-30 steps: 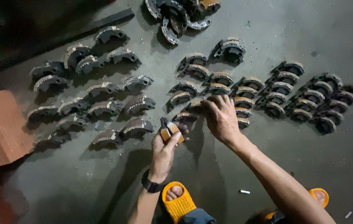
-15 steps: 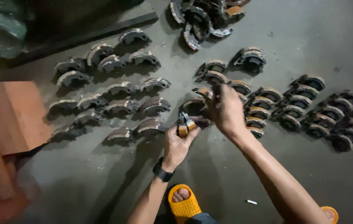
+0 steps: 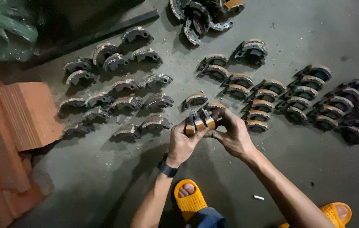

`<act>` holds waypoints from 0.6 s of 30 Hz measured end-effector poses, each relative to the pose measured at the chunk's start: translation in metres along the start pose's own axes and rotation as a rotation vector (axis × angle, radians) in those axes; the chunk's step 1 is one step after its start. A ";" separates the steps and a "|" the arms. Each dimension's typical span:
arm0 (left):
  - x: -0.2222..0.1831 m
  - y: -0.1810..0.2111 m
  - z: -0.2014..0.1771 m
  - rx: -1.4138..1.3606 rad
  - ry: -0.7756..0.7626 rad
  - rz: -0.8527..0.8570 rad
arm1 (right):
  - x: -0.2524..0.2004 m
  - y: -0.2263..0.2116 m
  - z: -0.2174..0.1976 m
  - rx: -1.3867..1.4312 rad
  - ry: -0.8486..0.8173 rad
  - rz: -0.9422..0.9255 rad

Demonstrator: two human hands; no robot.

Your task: Sorting and inspecting motorcycle drum brake shoes on the floor.

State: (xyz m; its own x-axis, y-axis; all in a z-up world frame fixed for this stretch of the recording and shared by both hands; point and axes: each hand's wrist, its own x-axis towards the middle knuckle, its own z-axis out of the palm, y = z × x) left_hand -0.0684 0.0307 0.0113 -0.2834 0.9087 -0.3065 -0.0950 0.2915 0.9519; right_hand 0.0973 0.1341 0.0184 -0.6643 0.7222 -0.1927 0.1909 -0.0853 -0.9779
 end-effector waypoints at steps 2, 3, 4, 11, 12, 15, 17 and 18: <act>-0.002 0.003 0.003 0.018 -0.014 0.006 | -0.003 -0.003 -0.001 -0.055 0.013 0.018; -0.004 0.005 0.004 0.031 -0.025 0.011 | -0.004 -0.005 -0.001 -0.114 0.023 0.037; -0.006 0.004 0.004 0.033 -0.026 0.017 | -0.007 -0.001 0.000 -0.114 0.025 0.032; -0.015 0.013 -0.004 -0.060 -0.134 -0.005 | -0.019 0.005 -0.001 -0.092 0.001 0.045; -0.017 0.014 -0.007 -0.135 -0.176 -0.029 | -0.020 0.005 0.000 -0.108 0.006 0.037; -0.020 0.008 -0.012 0.168 -0.211 0.071 | -0.025 0.005 0.001 -0.081 -0.010 0.081; -0.026 0.005 -0.014 0.147 -0.187 0.040 | -0.027 0.006 0.003 -0.031 -0.021 0.083; -0.028 0.004 -0.014 0.118 -0.163 0.009 | -0.029 0.006 0.003 0.011 -0.033 0.088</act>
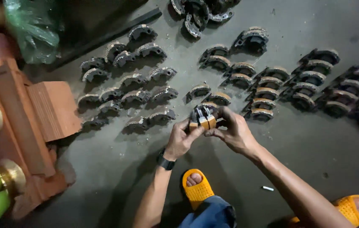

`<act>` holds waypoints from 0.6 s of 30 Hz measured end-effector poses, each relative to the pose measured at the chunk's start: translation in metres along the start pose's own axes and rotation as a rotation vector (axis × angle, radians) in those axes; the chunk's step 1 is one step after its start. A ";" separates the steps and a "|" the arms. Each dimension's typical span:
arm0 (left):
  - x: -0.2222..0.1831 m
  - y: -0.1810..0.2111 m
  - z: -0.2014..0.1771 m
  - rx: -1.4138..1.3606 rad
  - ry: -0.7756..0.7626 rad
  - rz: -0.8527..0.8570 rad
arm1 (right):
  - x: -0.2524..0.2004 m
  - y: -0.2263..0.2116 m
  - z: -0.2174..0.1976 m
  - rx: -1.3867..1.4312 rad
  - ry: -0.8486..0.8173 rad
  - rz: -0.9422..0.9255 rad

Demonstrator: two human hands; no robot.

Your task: Sorting and inspecting motorcycle drum brake shoes on the floor.

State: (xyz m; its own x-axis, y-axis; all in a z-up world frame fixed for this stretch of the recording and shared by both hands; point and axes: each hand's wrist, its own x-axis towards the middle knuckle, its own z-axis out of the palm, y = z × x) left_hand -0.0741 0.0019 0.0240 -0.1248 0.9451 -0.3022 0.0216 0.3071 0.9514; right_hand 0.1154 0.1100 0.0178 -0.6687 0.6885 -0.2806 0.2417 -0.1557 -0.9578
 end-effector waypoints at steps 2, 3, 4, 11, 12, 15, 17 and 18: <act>-0.005 -0.001 0.000 -0.054 -0.015 -0.036 | -0.003 0.000 0.000 0.024 0.000 0.012; -0.007 -0.001 0.000 -0.117 -0.027 -0.067 | -0.005 0.000 0.000 0.039 -0.002 0.025; -0.005 -0.003 0.003 -0.110 -0.029 -0.073 | -0.006 0.002 -0.001 0.048 -0.001 0.026; -0.001 -0.001 0.019 -0.303 0.159 -0.304 | -0.004 -0.007 -0.019 0.214 -0.058 0.301; 0.001 0.011 0.022 -0.497 0.168 -0.408 | -0.003 -0.007 -0.023 0.270 -0.062 0.406; 0.003 0.023 0.024 -0.606 0.157 -0.503 | -0.005 -0.004 -0.028 0.402 -0.062 0.471; 0.002 0.020 0.023 -0.612 0.148 -0.530 | -0.006 -0.004 -0.029 0.444 -0.061 0.479; 0.002 0.019 0.023 -0.621 0.138 -0.551 | -0.007 -0.003 -0.030 0.482 -0.061 0.483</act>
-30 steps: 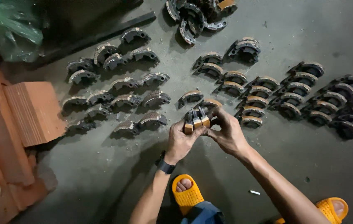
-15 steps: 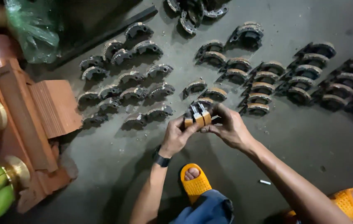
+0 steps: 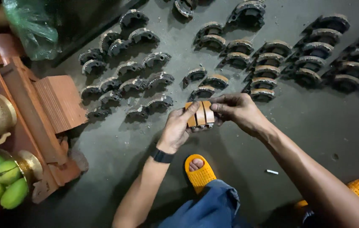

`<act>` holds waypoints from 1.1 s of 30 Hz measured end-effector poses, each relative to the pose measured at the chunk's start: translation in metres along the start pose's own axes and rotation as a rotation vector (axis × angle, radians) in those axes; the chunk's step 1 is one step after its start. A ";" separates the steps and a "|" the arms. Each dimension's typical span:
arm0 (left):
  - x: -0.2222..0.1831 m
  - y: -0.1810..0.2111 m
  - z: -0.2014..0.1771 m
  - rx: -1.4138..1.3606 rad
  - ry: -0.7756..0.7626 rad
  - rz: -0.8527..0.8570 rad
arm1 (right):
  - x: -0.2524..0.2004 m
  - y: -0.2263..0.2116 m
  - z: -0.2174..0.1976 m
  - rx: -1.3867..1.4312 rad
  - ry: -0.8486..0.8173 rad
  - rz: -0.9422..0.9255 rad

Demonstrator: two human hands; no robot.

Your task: Sorting and inspecting motorcycle drum brake shoes on the floor.

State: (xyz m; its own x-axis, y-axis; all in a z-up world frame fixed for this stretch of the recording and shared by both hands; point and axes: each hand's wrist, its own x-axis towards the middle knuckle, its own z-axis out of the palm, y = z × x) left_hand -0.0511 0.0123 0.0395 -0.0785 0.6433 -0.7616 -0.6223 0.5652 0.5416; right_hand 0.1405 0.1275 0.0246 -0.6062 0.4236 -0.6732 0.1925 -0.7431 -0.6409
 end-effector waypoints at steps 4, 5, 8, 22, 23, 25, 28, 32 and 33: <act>-0.005 0.003 0.004 0.030 0.008 -0.029 | -0.004 -0.003 -0.001 -0.032 0.005 0.001; -0.006 0.004 0.006 0.039 0.003 -0.022 | -0.004 -0.003 -0.001 -0.024 0.004 -0.003; -0.009 0.006 0.010 0.046 -0.001 0.000 | -0.005 -0.001 -0.002 -0.003 -0.011 -0.018; -0.012 -0.021 -0.021 -0.394 -0.326 0.164 | -0.048 -0.065 0.011 -0.288 -0.174 -0.209; -0.012 -0.022 -0.022 -0.479 -0.388 0.171 | -0.045 -0.060 0.008 -0.291 -0.124 -0.215; -0.011 -0.021 -0.022 -0.559 -0.450 0.183 | -0.041 -0.054 0.006 -0.294 -0.079 -0.224; -0.012 -0.017 -0.020 -0.616 -0.636 0.229 | -0.042 -0.050 0.010 -0.338 -0.024 -0.179; -0.010 -0.015 -0.021 -0.554 -0.603 0.253 | -0.044 -0.050 0.015 -0.316 -0.031 -0.195; -0.011 -0.014 -0.021 -0.546 -0.586 0.255 | -0.045 -0.050 0.016 -0.308 -0.030 -0.198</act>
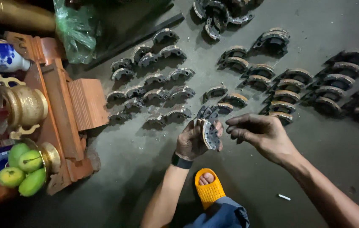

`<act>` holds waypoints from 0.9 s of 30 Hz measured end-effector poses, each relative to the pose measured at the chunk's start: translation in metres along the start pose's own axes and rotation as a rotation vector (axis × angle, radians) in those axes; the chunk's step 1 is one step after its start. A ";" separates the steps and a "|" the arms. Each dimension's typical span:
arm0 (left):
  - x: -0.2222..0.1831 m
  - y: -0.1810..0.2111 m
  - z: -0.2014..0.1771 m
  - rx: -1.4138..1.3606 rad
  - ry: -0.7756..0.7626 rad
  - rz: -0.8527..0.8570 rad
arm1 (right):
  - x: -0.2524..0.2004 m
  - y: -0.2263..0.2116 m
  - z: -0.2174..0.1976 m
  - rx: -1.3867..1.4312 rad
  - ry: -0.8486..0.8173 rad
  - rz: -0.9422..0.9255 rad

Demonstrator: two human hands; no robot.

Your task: Sorting and inspecting motorcycle drum brake shoes on the floor.

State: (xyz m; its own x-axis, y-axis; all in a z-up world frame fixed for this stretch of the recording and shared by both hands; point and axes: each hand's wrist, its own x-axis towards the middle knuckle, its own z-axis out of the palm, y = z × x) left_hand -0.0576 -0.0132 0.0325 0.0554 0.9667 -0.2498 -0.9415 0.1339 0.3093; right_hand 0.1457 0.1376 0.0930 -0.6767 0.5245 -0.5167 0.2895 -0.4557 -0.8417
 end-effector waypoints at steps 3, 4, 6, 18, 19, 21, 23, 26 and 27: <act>0.001 0.004 0.005 -0.021 0.013 -0.026 | -0.001 -0.004 0.003 0.023 0.007 0.017; 0.001 0.004 0.005 -0.020 0.010 -0.024 | -0.001 0.000 0.004 0.022 0.007 0.014; 0.001 0.004 0.006 0.023 0.076 -0.004 | -0.001 0.008 0.004 0.070 -0.042 -0.034; -0.019 -0.012 -0.030 0.123 0.139 0.088 | -0.010 -0.013 0.026 -0.184 0.108 -0.338; -0.013 -0.006 -0.011 0.123 0.142 0.089 | -0.007 -0.008 0.019 -0.183 0.106 -0.337; -0.002 0.007 0.025 0.163 0.179 0.065 | -0.002 0.003 0.006 0.231 0.058 -0.037; -0.004 0.008 0.022 0.180 0.141 0.092 | -0.001 0.005 0.004 0.210 0.076 -0.012; -0.006 0.006 0.017 0.185 0.124 0.098 | -0.001 0.002 0.003 0.165 0.110 0.034; -0.006 0.005 0.014 0.173 0.146 0.080 | -0.002 0.000 0.003 0.138 0.123 0.056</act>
State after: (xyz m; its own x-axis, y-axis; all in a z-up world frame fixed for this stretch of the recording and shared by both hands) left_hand -0.0583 -0.0155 0.0487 -0.0778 0.9356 -0.3444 -0.8691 0.1055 0.4832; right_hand 0.1448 0.1343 0.0942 -0.5718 0.5759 -0.5842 0.2226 -0.5765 -0.7862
